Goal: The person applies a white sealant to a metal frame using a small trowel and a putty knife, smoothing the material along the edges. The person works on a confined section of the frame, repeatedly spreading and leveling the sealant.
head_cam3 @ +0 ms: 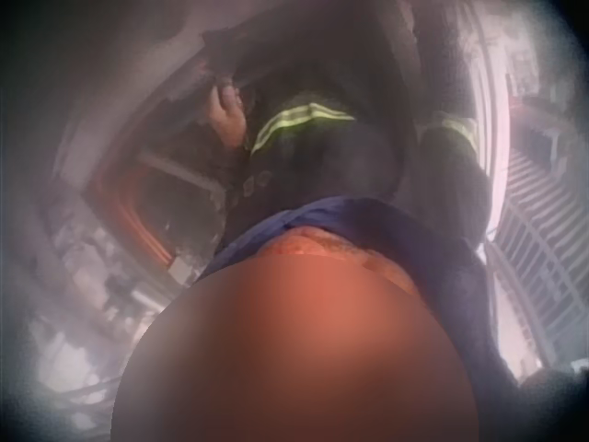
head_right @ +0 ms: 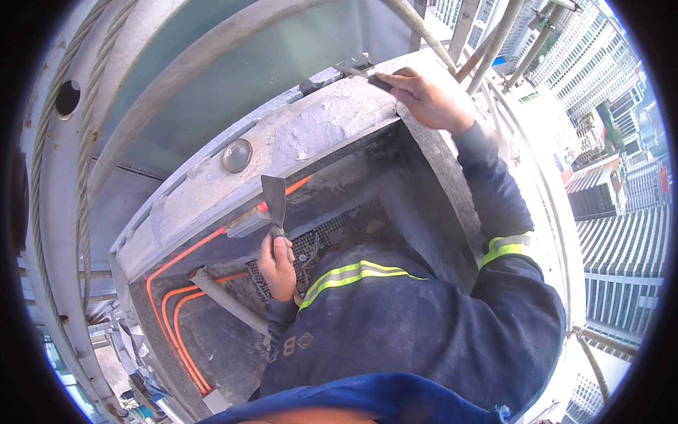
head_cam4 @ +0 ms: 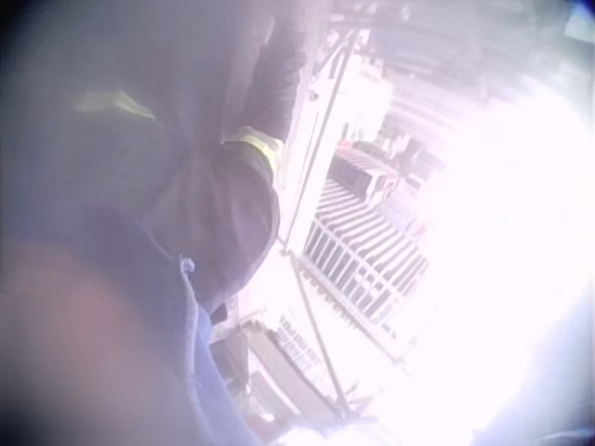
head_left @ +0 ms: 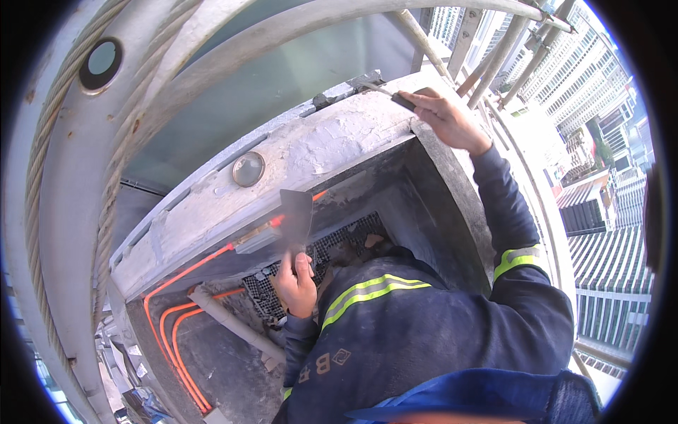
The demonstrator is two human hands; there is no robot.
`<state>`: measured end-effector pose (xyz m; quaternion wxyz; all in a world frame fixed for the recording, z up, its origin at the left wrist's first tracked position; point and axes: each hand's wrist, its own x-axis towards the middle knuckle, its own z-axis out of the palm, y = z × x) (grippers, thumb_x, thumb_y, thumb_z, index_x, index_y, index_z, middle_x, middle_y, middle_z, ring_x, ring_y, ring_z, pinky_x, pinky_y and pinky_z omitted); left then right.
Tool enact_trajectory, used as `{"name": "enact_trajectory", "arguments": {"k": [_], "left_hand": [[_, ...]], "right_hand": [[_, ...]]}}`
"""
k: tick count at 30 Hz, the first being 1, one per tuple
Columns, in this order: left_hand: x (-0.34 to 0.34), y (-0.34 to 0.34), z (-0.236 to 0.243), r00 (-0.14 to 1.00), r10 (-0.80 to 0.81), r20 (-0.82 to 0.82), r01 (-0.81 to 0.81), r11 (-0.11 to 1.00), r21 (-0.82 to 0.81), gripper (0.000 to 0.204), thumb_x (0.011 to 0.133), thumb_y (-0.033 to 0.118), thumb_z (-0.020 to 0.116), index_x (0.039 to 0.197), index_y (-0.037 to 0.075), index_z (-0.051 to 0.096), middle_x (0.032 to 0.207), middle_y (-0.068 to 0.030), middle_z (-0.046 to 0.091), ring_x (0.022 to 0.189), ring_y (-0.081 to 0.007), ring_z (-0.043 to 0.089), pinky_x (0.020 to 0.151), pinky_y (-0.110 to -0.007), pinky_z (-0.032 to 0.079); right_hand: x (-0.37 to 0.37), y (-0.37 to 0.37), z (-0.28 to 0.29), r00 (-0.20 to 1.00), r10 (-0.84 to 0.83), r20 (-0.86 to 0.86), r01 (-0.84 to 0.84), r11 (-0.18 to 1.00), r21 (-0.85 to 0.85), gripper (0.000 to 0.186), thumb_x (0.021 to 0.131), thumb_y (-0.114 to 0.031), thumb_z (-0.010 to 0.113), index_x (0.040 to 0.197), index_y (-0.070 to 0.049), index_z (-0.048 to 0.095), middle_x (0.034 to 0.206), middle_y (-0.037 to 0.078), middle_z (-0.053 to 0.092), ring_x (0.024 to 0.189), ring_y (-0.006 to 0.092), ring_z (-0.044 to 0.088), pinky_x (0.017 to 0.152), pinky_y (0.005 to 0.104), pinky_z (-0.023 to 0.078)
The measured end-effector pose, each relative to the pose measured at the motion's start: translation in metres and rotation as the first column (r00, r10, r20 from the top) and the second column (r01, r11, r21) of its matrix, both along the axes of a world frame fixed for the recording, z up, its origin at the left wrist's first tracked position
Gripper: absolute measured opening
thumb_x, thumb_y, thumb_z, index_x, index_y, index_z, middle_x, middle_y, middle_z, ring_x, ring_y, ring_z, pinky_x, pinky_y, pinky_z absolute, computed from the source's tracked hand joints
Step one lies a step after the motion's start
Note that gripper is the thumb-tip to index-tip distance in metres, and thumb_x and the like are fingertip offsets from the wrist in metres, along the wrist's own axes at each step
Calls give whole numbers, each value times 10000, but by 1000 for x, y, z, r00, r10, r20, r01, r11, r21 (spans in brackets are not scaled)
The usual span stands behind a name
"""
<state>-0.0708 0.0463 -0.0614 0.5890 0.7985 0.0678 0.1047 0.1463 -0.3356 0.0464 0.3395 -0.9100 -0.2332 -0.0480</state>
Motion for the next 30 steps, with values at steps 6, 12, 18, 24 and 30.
{"name": "enact_trajectory", "arguments": {"k": [6, 12, 18, 24, 30], "left_hand": [[20, -33, 40, 966, -259, -16, 232, 889, -396, 387, 1118, 355, 463, 1028, 4, 600, 828, -39, 602, 587, -84, 511, 499, -238, 395], [37, -31, 37, 946, -320, -63, 263, 862, -432, 514, 1109, 444, 441, 1194, -37, 599, 778, -48, 576, 527, -99, 494, 455, -233, 368], [50, -12, 38, 964, -247, -95, 166, 844, -510, 511, 1109, 410, 454, 1302, -45, 584, 789, -53, 582, 522, -97, 494, 451, -232, 374], [30, -20, 41, 853, -509, -119, 432, 815, -385, 453, 1113, 352, 472, 1288, -44, 605, 741, -23, 570, 514, -67, 472, 449, -226, 369], [50, 6, 46, 902, -418, -106, 338, 838, -429, 496, 1112, 407, 469, 1277, -41, 608, 744, -20, 574, 520, -72, 492, 439, -225, 360]], "right_hand": [[-114, 155, -35, 955, 109, -276, 98, 762, 640, 449, 1052, -106, 496, 1479, 32, 512, 1231, 182, 564, 1070, 236, 582, 953, 338, 485], [-143, 181, -42, 958, 90, -272, 135, 697, 704, 465, 1058, -100, 516, 1503, 30, 486, 1219, 174, 514, 1104, 252, 567, 990, 346, 474], [-179, 168, -46, 972, 93, -214, 53, 808, 587, 496, 1071, -74, 473, 1564, -32, 435, 1248, 113, 491, 973, 154, 519, 879, 308, 484], [-177, 189, -41, 977, -145, -154, 211, 699, 683, 491, 1058, -65, 479, 1545, -9, 447, 1233, 150, 491, 1062, 214, 537, 935, 330, 479], [-210, 209, -60, 988, -45, -145, 137, 677, 723, 510, 1051, -54, 486, 1559, -30, 437, 1255, 161, 475, 1143, 256, 535, 1016, 340, 463]]}}
